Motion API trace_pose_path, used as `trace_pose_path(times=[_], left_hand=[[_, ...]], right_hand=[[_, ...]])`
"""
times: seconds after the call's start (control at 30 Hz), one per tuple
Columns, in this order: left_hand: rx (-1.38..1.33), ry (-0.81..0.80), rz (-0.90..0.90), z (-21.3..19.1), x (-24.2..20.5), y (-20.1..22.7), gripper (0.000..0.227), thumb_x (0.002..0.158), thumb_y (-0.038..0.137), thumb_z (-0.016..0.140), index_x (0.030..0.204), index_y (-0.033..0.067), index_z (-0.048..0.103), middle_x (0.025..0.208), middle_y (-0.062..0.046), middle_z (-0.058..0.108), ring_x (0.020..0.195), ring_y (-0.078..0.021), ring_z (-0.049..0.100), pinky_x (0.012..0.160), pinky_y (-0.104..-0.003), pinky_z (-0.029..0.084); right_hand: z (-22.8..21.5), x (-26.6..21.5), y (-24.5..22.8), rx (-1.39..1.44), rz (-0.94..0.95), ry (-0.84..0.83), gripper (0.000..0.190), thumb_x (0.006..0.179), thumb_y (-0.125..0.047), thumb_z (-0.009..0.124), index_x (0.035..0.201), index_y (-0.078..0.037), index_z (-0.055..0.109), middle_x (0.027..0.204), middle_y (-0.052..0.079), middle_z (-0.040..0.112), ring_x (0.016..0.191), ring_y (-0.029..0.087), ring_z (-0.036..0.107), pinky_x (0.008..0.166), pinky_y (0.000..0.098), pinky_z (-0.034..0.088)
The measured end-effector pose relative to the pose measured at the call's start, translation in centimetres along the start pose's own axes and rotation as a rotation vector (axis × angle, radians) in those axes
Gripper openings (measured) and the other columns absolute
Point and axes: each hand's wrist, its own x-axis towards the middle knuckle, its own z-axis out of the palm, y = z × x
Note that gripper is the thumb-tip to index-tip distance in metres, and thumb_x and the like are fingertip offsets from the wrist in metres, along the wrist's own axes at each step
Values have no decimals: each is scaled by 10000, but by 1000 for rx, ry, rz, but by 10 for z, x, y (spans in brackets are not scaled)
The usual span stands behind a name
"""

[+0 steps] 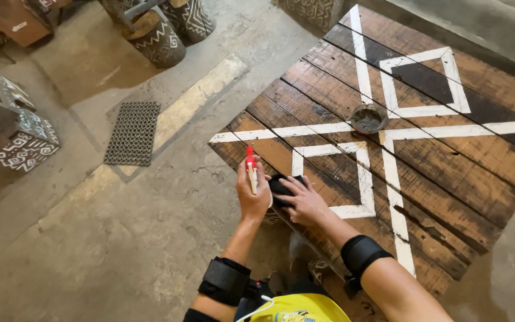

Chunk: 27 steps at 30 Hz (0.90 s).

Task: The person wipes the surface of a wooden table with a cloth while holding a spray bottle, then moves to wipe a small wooden stool, and finally wipes another wooden table with a different geometric pattern. The person uses a cloth to clean the surfaces.

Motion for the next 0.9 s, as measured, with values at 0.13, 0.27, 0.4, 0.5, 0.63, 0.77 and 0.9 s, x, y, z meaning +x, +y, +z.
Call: trace_pose_path(times=[0.13, 0.27, 0.4, 0.5, 0.63, 0.77, 0.9], left_hand=[[-39, -69, 6, -18, -14, -7, 234, 1051, 116, 562, 1252, 1, 595, 1098, -88, 691, 807, -128, 695, 637, -285, 603], [-21, -127, -37, -38, -23, 11, 235, 1051, 111, 570, 1252, -4, 610, 1021, -107, 700, 731, -144, 692, 635, -298, 581], [-60, -111, -62, -52, -37, 2, 275, 1023, 101, 586, 1276, -5, 585, 1074, -102, 697, 735, -144, 696, 643, -296, 590], [-117, -115, -84, -63, -45, 0, 227, 1033, 98, 570, 1225, -14, 614, 1097, -104, 698, 737, -150, 693, 636, -296, 593], [-47, -92, -127, -71, -47, -4, 239, 1034, 107, 583, 1240, -8, 619, 1046, -106, 704, 710, -155, 695, 642, -289, 584], [-115, -72, -103, -72, -45, -9, 241, 1037, 97, 579, 1250, -13, 602, 1102, -101, 696, 804, -142, 682, 660, -290, 585], [-72, -59, -85, -69, -44, -3, 226, 1042, 97, 592, 1239, -11, 619, 1059, -99, 706, 776, -143, 689, 655, -283, 579]], right_hand=[[3, -10, 0, -26, 149, 19, 667, 935, -354, 574, 1554, -444, 343, 1711, 17, 118, 1572, 213, 87, 1265, 546, -46], [7, -4, 9, 42, 532, 168, 656, 990, -425, 488, 1598, -394, 242, 1709, 54, 82, 1571, 253, 57, 1245, 571, -2], [29, 8, 13, 73, 641, 205, 725, 952, -361, 527, 1616, -370, 236, 1716, 86, 37, 1578, 307, 26, 1233, 575, 35], [33, 5, -2, 28, 607, 183, 705, 964, -336, 519, 1621, -363, 266, 1711, 129, 64, 1572, 347, 54, 1230, 608, 59], [36, -3, -38, -54, 448, 197, 666, 948, -343, 532, 1577, -374, 317, 1697, 163, 72, 1556, 368, 48, 1227, 612, 37], [27, -8, -66, -78, 285, 88, 646, 946, -371, 540, 1561, -413, 346, 1697, 122, 125, 1573, 331, 62, 1242, 608, 34], [-6, -16, -84, -46, 257, 16, 619, 959, -395, 520, 1547, -463, 338, 1690, 90, 105, 1564, 312, 47, 1238, 591, 22]])
